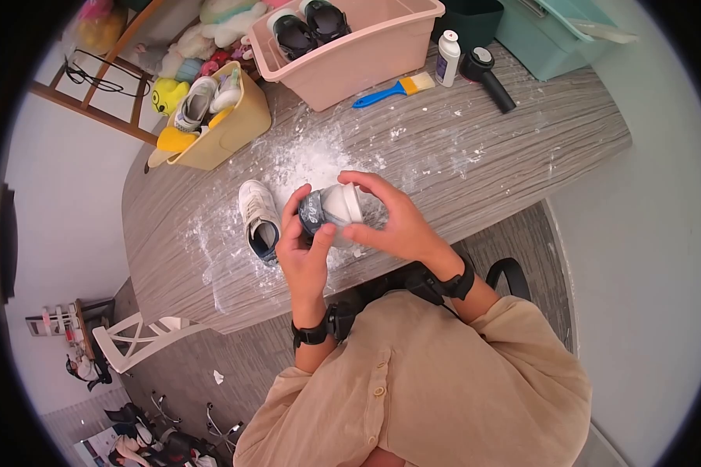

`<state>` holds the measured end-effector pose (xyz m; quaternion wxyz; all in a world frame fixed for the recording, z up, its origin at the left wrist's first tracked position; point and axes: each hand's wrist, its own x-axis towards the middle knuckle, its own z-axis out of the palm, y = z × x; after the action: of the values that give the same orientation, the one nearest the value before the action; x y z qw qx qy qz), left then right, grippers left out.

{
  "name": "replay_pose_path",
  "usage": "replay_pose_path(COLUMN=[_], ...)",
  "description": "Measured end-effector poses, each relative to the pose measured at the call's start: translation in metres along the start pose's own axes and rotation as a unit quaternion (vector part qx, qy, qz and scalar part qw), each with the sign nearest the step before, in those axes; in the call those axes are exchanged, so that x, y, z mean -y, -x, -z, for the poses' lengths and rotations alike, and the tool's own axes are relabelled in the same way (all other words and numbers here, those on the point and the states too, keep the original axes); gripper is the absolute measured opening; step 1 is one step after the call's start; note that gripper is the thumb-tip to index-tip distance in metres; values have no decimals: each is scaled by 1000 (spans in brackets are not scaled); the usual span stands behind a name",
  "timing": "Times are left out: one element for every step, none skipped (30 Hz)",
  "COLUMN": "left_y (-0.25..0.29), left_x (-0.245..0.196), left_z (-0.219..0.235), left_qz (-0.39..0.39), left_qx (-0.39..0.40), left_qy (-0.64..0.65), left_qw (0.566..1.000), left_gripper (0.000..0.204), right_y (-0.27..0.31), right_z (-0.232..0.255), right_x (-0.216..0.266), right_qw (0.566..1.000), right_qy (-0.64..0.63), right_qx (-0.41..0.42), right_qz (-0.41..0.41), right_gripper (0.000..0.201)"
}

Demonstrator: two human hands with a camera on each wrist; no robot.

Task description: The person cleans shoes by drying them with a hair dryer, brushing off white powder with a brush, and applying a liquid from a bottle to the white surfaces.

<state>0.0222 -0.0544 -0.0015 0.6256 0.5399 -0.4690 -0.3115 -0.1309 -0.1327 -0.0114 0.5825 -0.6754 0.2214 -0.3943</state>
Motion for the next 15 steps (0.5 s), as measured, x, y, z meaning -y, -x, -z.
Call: replay_pose_path(left_y=[0,0,0,0,0,0,0,0,-1,-2,-2,-2,-2,-2,-1], left_x=[0,-1,-4,-5,-5,-4,-3,-3,-3,-4,-4,-5,-6,-4,-2], left_z=[0,0,1,1,3,4,5,5,5,5,5,4,3,2,1], left_qz=[-7,-5,-3,-1,-14,-27,-41,-50,-60,-69,-62,-54,-47,-29,-11], left_qx=[2,5,7,10,14,19,23,30,36,43,43,42,41,30,19], left_qy=[-5,-3,-2,0,-6,-12,-18,-28,-39,-50,-37,-25,-12,-16,-19], left_qw=[1000,1000,1000,1000,1000,999,999,998,997,995,996,997,998,999,1000], left_gripper=[24,25,25,26,27,27,28,28,29,30,29,28,27,26,25], right_y=[0,0,1,1,2,2,2,2,2,1,0,1,2,2,3], right_z=[-1,-1,-1,-1,-1,-2,-4,-6,-6,-6,-6,-5,-3,-2,-2], right_x=[1,2,1,1,0,0,0,-1,-3,-4,-6,-5,-5,-5,-6], right_qw=[1000,999,999,999,999,999,998,997,998,997,996,997,998,998,998], right_qy=[-18,-36,-40,-44,-48,-51,-54,-58,-45,-31,-18,-3,13,28,32], right_qx=[-3,-7,-1,5,11,-3,-16,-29,-36,-44,-52,-41,-29,-17,-15], right_qz=[-11,-21,-20,-19,-19,-3,13,29,40,52,64,62,60,58,60], right_gripper=[66,65,63,61,60,58,56,54,54,53,53,53,54,55,55])
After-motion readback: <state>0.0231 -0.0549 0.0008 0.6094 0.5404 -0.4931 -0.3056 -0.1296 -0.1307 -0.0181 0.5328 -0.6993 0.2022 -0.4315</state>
